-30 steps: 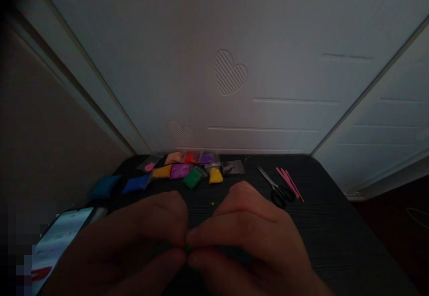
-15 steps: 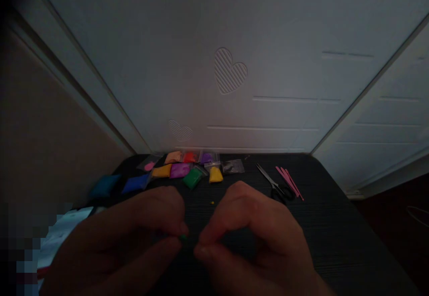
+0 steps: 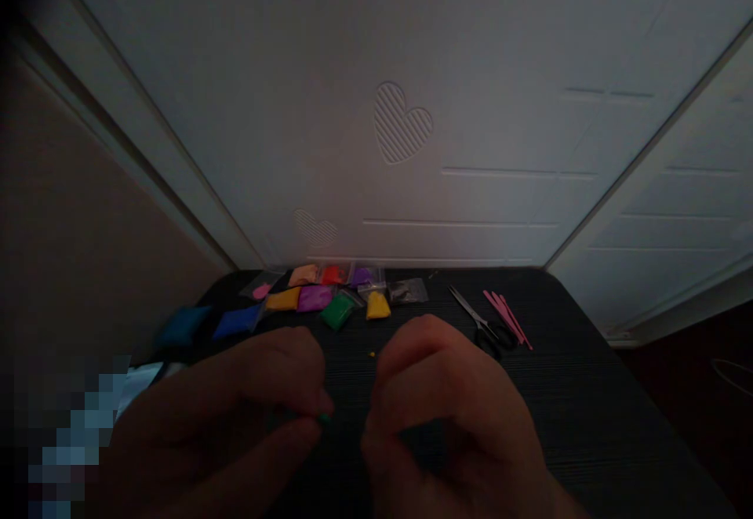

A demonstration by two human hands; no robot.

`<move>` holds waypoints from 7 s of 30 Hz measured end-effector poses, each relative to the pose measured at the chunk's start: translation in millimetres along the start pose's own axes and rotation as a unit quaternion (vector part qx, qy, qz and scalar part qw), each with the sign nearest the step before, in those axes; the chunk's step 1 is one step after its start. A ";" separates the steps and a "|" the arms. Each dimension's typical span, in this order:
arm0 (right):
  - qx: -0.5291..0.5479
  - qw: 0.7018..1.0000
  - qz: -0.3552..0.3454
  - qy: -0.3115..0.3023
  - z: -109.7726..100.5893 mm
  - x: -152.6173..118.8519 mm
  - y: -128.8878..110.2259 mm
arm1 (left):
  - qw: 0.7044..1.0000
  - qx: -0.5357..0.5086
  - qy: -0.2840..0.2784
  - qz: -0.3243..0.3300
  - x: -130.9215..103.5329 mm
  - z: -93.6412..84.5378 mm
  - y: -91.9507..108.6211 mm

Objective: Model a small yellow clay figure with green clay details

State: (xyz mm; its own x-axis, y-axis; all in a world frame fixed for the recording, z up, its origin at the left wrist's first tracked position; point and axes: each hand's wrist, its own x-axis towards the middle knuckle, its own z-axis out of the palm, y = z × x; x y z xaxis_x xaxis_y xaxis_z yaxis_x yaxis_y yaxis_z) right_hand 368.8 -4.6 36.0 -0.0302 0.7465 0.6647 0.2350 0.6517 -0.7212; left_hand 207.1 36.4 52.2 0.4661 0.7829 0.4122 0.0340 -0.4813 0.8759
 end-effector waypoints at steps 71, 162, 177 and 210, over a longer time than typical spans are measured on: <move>0.025 0.998 0.055 0.027 -3.6 4.1 1.5 | 0.995 -0.010 0.079 -0.059 3.1 3.1 -4.6; 0.398 0.910 0.112 -0.023 -10.6 3.6 21.0 | 0.993 -0.009 0.117 -0.028 5.7 1.5 -15.0; 0.205 0.935 0.288 0.026 -4.8 -28.6 93.1 | 0.985 0.070 0.158 -0.030 15.4 -4.7 -47.3; 0.163 0.872 0.458 0.059 -11.3 -70.5 159.3 | 0.954 0.233 -0.034 -0.185 -13.1 8.8 -196.8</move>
State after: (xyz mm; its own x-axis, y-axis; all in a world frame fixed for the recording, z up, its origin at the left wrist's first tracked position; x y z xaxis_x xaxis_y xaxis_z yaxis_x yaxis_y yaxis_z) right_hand 419.3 45.1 -123.5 0.1303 0.9675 -0.2169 -0.1822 -0.1917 -0.9644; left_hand 202.1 117.3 -127.7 0.4012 0.9136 0.0658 0.5895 -0.3125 0.7449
